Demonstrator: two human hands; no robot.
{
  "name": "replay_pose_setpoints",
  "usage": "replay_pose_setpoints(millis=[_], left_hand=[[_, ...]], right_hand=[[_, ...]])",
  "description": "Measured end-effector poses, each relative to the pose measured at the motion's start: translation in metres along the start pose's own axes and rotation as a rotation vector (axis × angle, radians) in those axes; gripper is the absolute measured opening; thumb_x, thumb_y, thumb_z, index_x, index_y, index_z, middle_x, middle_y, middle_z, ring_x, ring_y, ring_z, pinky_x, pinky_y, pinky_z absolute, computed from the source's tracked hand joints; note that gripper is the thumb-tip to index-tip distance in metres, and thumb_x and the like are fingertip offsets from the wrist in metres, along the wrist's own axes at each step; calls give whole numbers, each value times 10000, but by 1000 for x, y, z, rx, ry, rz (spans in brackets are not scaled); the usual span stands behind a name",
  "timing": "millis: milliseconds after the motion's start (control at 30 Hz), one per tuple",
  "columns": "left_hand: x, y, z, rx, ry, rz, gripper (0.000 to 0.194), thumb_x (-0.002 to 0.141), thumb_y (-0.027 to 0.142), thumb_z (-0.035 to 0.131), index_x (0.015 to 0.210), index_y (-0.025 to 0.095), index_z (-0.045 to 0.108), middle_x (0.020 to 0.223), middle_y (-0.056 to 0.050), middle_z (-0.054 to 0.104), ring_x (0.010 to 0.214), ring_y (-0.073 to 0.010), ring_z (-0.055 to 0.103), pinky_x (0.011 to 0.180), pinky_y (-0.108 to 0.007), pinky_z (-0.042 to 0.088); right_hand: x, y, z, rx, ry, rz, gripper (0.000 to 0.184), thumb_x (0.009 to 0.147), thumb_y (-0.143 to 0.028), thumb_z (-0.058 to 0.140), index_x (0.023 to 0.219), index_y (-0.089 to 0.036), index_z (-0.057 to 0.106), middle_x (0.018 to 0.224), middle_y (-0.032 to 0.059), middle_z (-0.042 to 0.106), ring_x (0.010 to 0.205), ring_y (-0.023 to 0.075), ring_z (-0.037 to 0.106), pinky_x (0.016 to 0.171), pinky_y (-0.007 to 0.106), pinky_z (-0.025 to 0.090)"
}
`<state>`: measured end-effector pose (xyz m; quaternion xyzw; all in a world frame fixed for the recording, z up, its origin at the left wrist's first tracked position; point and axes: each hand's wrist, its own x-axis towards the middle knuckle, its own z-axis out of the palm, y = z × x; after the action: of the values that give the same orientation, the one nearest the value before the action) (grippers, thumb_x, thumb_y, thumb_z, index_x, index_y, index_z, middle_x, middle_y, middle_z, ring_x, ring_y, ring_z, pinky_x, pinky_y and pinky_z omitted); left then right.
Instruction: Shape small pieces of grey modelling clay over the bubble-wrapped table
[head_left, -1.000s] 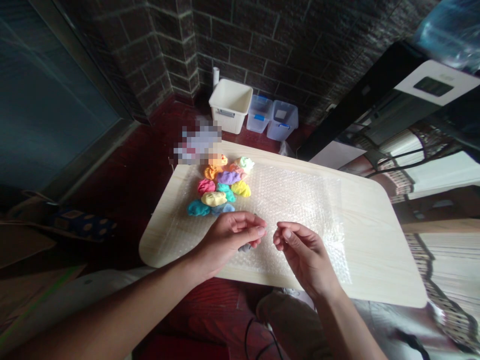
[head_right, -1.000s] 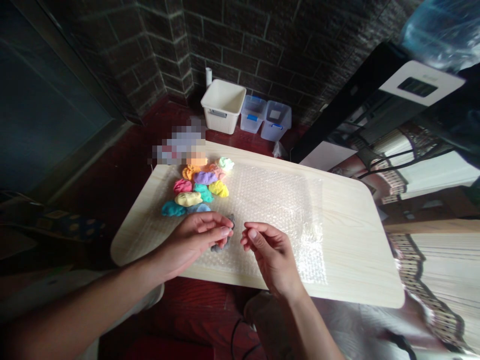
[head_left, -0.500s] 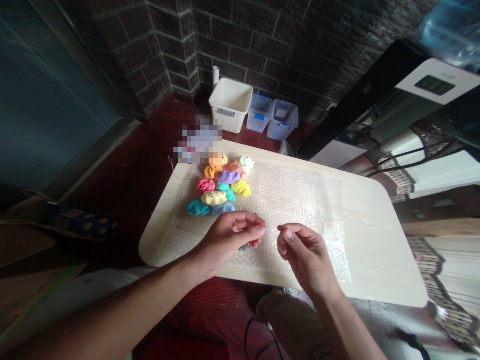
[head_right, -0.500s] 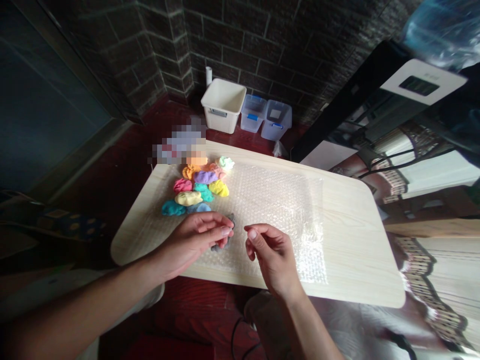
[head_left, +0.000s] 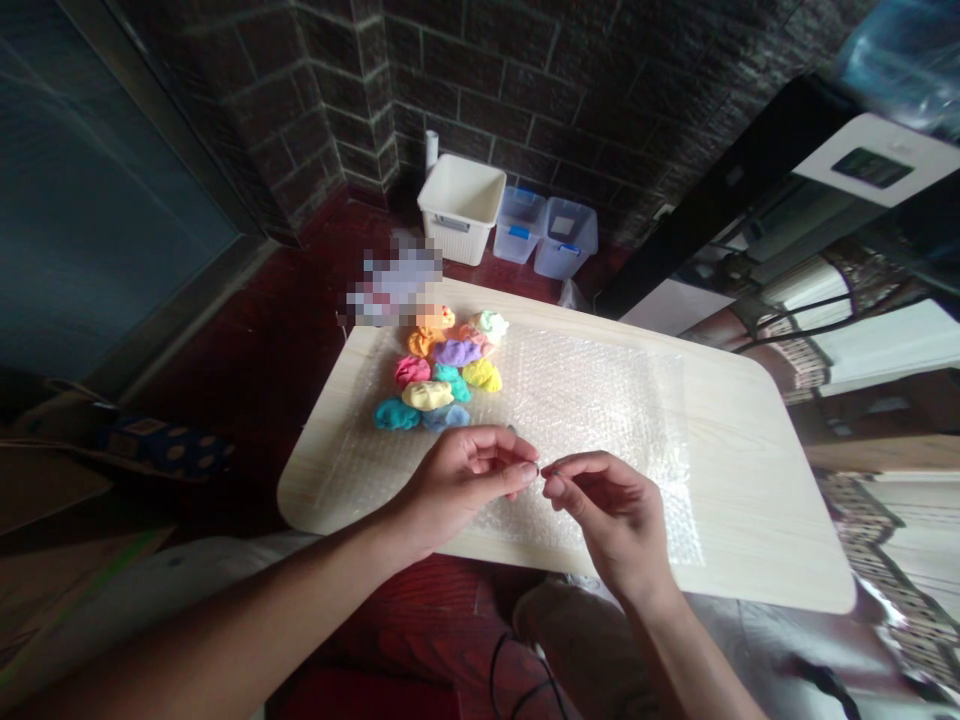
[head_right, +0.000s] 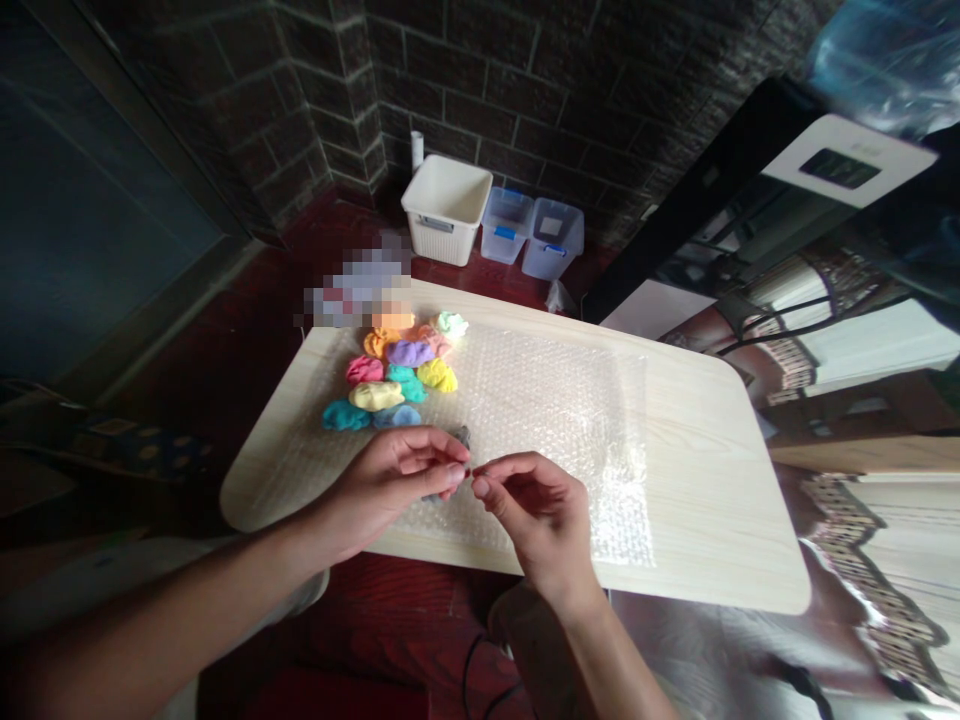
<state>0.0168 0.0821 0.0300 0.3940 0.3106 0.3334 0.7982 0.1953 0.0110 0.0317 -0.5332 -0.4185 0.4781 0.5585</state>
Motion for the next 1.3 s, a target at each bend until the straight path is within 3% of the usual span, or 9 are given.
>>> replay_pose_setpoints(millis=[333,900,1300], left_hand=[[-3,3,2,14,-35,2,139,826,210,823,915,119,766,827,-44,738,723,-111,623,677,-230,486],[-2,2,2,31,-34,-12,150,821,228,832,919,125,784,813,-45,737,710,-115,616,667,-233,478],[-1,1,1,-37,-12,-19,168,796,245,863,909,135,806,830,-67,764,694,-124,622,659,-248,487]], right_hand=[[2,-5,4,-21,-53,-59,131,852,-157,841,935,-259,839,876,36,795,803,173,729,739,282,599],[1,-5,3,-44,-82,-90,159,855,-126,832,931,-265,838,871,41,792,809,184,732,749,312,591],[1,-11,7,-27,-47,-62,151,827,-188,867,962,-242,827,856,58,817,749,203,759,713,343,650]])
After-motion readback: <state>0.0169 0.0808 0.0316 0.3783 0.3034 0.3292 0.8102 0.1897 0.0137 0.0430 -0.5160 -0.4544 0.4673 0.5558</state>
